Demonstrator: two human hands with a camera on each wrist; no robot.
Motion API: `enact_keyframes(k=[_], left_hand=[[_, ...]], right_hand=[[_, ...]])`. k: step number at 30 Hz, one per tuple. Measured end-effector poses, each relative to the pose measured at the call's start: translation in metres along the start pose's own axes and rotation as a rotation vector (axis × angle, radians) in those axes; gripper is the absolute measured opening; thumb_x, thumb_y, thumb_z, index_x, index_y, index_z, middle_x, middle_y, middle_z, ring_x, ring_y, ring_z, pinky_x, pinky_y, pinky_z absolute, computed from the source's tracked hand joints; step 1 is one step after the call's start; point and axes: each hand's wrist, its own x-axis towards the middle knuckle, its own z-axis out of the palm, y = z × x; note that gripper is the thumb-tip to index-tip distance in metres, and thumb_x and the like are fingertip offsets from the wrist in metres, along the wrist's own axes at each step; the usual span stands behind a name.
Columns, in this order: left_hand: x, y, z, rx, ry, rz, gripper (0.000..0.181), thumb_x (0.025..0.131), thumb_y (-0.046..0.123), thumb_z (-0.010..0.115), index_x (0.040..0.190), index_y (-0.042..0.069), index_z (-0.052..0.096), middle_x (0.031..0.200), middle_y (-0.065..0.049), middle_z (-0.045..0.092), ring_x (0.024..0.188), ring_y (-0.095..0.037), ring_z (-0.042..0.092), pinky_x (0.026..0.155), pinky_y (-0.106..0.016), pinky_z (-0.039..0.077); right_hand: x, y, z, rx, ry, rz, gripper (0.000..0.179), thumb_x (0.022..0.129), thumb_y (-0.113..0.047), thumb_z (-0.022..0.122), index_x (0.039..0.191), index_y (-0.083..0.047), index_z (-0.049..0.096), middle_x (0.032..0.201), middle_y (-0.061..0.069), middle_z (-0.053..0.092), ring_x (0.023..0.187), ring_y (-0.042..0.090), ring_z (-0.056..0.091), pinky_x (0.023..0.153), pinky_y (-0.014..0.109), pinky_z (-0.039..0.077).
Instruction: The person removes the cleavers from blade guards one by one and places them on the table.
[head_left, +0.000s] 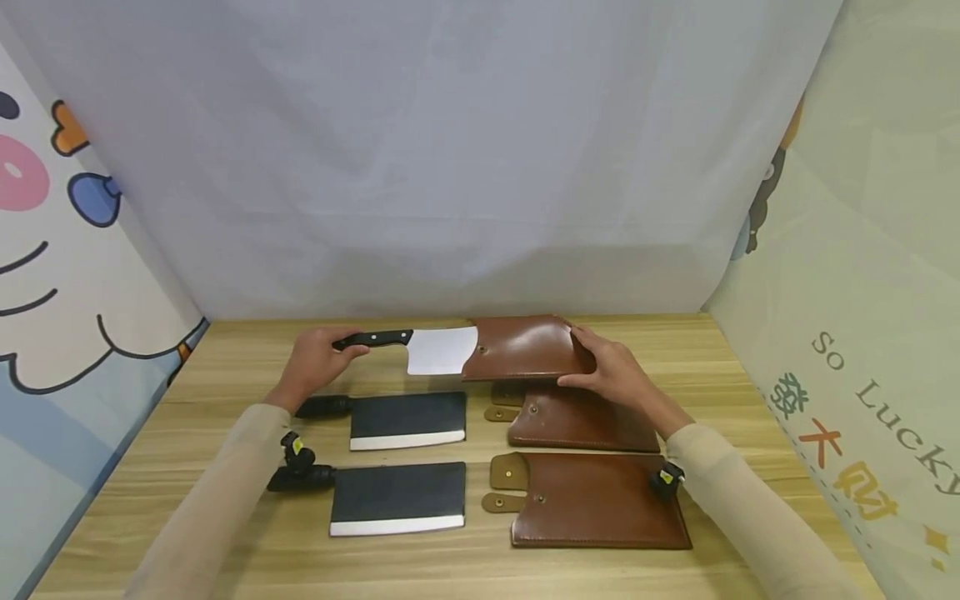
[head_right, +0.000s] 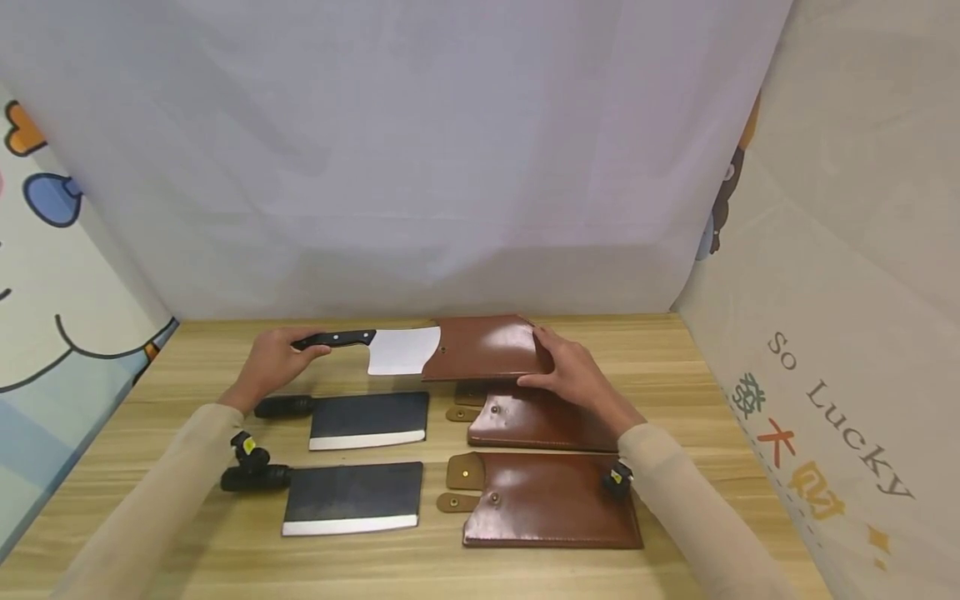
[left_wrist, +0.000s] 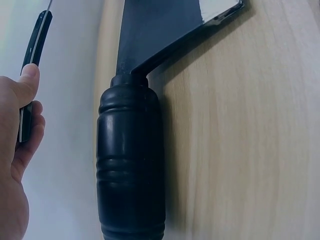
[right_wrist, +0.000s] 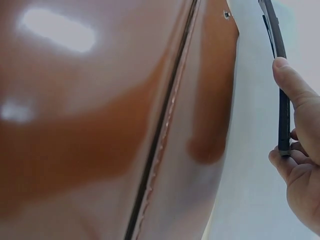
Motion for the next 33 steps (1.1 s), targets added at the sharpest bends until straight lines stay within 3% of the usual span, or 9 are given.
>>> enact_keyframes(k=[10, 22, 33], left_hand=[[-0.003, -0.003, -0.003, -0.002, 0.021, 0.038, 0.036, 0.092, 0.018, 0.078, 0.121, -0.003, 0.073, 0.104, -0.022, 0.076, 0.07, -0.026, 0.071, 0.069, -0.051, 0.056], [-0.005, -0.004, -0.006, -0.001, 0.031, 0.04, 0.036, 0.093, 0.018, 0.077, 0.121, -0.003, 0.073, 0.106, -0.023, 0.075, 0.072, -0.03, 0.072, 0.071, -0.053, 0.056], [-0.01, -0.009, -0.01, 0.013, 0.029, 0.013, 0.032, 0.094, 0.018, 0.076, 0.121, 0.0, 0.074, 0.105, -0.02, 0.076, 0.073, -0.026, 0.071, 0.068, -0.049, 0.055]], right_hand=[[-0.005, 0.005, -0.005, -0.002, 0.0, 0.024, 0.096, 0.082, -0.039, 0.087, 0.153, 0.005, 0.04, 0.153, 0.029, 0.044, 0.138, 0.046, 0.047, 0.111, 0.057, 0.04], [-0.01, 0.012, -0.008, -0.003, 0.0, 0.029, 0.096, 0.084, -0.04, 0.086, 0.153, 0.007, 0.039, 0.153, 0.031, 0.043, 0.139, 0.047, 0.045, 0.111, 0.059, 0.039], [-0.015, 0.018, -0.013, 0.002, -0.007, 0.05, 0.097, 0.085, -0.039, 0.085, 0.155, 0.007, 0.035, 0.155, 0.032, 0.039, 0.142, 0.048, 0.041, 0.112, 0.059, 0.037]])
